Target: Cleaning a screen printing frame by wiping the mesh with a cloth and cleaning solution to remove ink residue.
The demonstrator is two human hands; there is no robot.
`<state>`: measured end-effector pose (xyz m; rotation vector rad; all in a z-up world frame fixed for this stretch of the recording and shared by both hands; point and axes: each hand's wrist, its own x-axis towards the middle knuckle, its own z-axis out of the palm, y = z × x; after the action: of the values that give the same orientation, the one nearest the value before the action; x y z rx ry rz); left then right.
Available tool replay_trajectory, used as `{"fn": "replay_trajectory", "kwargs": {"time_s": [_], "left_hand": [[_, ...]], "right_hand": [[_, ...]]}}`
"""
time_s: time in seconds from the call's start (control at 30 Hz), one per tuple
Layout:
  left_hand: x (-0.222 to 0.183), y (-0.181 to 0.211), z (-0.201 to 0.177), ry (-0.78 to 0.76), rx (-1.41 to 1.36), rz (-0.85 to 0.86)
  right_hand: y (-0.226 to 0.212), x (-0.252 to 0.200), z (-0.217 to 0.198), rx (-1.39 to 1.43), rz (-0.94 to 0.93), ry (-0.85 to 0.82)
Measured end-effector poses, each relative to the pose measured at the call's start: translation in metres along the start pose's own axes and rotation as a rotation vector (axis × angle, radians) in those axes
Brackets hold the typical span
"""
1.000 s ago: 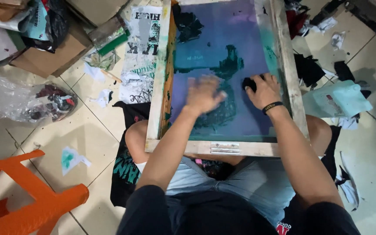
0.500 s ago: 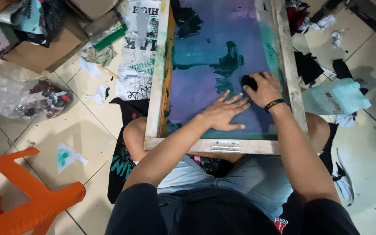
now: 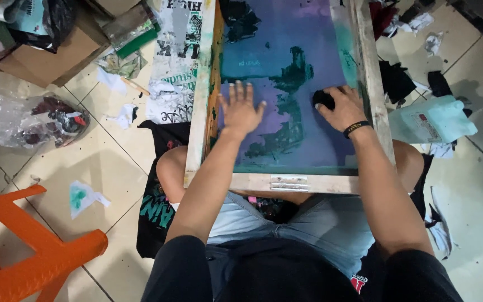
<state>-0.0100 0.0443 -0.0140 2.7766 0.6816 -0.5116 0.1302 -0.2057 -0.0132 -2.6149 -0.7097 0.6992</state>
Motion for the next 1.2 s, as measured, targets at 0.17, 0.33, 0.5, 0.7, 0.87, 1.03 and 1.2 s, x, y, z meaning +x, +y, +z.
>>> {"fn": "replay_trajectory", "kwargs": {"time_s": [0.17, 0.33, 0.5, 0.7, 0.87, 1.03, 1.2], "left_hand": [[-0.017, 0.030, -0.002, -0.008, -0.027, 0.343], [-0.012, 0.041, 0.019, -0.090, -0.089, 0.542], [-0.017, 0.028, -0.002, -0.053, -0.054, 0.296], [-0.012, 0.027, 0.005, -0.102, -0.087, 0.193], [-0.014, 0.028, 0.009, -0.129, -0.098, 0.291], [-0.020, 0.027, 0.002, -0.137, -0.122, 0.350], [-0.023, 0.029, -0.006, -0.175, -0.093, 0.350]], "right_hand": [[0.005, 0.004, 0.006, -0.058, -0.012, 0.006], [0.005, 0.005, 0.010, -0.065, -0.055, 0.046], [0.008, 0.005, 0.013, -0.067, -0.068, 0.033], [0.001, -0.001, 0.006, -0.072, -0.090, 0.031], [0.009, 0.007, 0.014, -0.061, -0.103, 0.026], [0.000, -0.001, 0.005, -0.056, -0.075, -0.021], [-0.001, 0.001, 0.004, -0.045, -0.079, -0.037]]}}
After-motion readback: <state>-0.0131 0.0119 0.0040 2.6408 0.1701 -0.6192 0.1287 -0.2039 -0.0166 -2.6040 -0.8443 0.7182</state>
